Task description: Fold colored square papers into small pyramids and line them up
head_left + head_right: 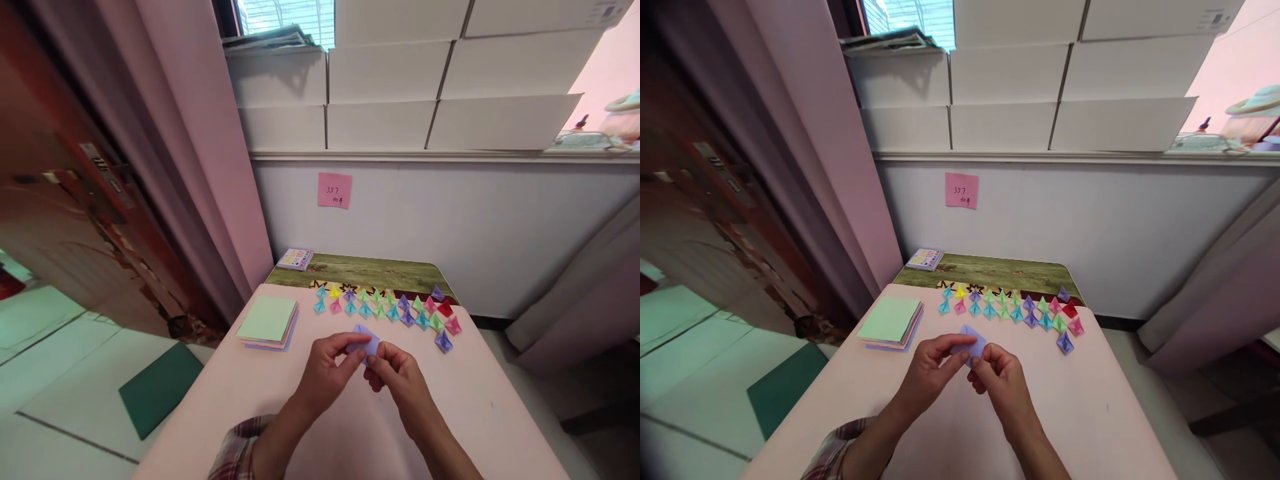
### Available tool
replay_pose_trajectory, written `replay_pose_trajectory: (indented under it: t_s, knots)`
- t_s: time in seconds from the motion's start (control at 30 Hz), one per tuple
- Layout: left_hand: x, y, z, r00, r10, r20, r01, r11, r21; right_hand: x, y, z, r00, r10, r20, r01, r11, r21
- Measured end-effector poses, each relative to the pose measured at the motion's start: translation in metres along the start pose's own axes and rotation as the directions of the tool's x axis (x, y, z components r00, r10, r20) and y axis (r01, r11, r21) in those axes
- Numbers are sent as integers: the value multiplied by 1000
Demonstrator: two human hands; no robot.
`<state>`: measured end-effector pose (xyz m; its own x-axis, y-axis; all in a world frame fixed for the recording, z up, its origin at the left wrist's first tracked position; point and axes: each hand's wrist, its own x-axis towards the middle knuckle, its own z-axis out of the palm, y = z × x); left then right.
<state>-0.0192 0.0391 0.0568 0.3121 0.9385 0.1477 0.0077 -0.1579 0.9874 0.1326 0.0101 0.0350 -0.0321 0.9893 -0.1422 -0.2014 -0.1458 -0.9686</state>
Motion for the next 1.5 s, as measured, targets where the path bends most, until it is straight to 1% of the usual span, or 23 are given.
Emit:
replay_pose_trajectory:
  t_s: [0.03, 0.1, 0.17, 0.23, 0.37, 0.53, 0.7, 0.8, 1.0, 1.07, 1.13, 1.2, 1.3, 1.4, 1.5]
  knots:
    - [-1, 0, -1, 999, -49, -8, 49, 996, -76, -1, -1, 0, 1000, -18, 4, 18, 1000, 0]
    - [-2, 1, -4, 990, -144, 3, 140, 959, -244, -2, -3, -3, 996, -93, -20, 93, 996, 5]
    - [-4, 2, -6, 980, -195, 33, 193, 913, -359, -2, -6, -6, 982, -177, -59, 178, 984, 12]
    - [-5, 4, -6, 976, -208, 58, 213, 882, -419, -2, -8, -8, 974, -219, -64, 220, 975, 14]
    - [-7, 6, -4, 974, -206, 90, 224, 856, -466, -1, -9, -7, 974, -226, -5, 226, 974, 6]
    - [-8, 9, 1, 974, -196, 111, 225, 868, -442, -3, -6, -5, 978, -210, 14, 210, 977, 26]
    - [-11, 13, 6, 983, -180, 41, 183, 915, -361, -6, -5, -6, 978, -209, 12, 208, 977, 41]
    - [-13, 15, 7, 987, -157, 37, 161, 936, -313, -9, -6, -6, 973, -232, 9, 232, 972, 26]
    - [-16, 15, 9, 991, -128, 43, 135, 949, -286, -14, -6, -7, 968, -252, 1, 252, 968, -4]
    - [-17, 15, 9, 993, -113, 31, 117, 959, -259, -14, -3, -7, 963, -269, -12, 268, 963, -41]
    - [-18, 13, 10, 997, -80, 21, 83, 969, -234, -13, 1, -9, 948, -317, -35, 312, 943, -117]
    - [-18, 10, 10, 999, -32, 0, 32, 978, -206, -12, 5, -10, 920, -386, -66, 364, 906, -215]
    - [-17, 6, 10, 997, 16, -69, -28, 983, -179, -13, 7, -11, 879, -464, -106, 408, 849, -336]
    - [-17, 3, 10, 992, -1, -127, -22, 984, -176, -13, 6, -9, 864, -494, -100, 426, 822, -378]
    - [-17, 3, 10, 990, -10, -140, -12, 988, -156, -14, 4, -5, 853, -513, -94, 449, 814, -368]
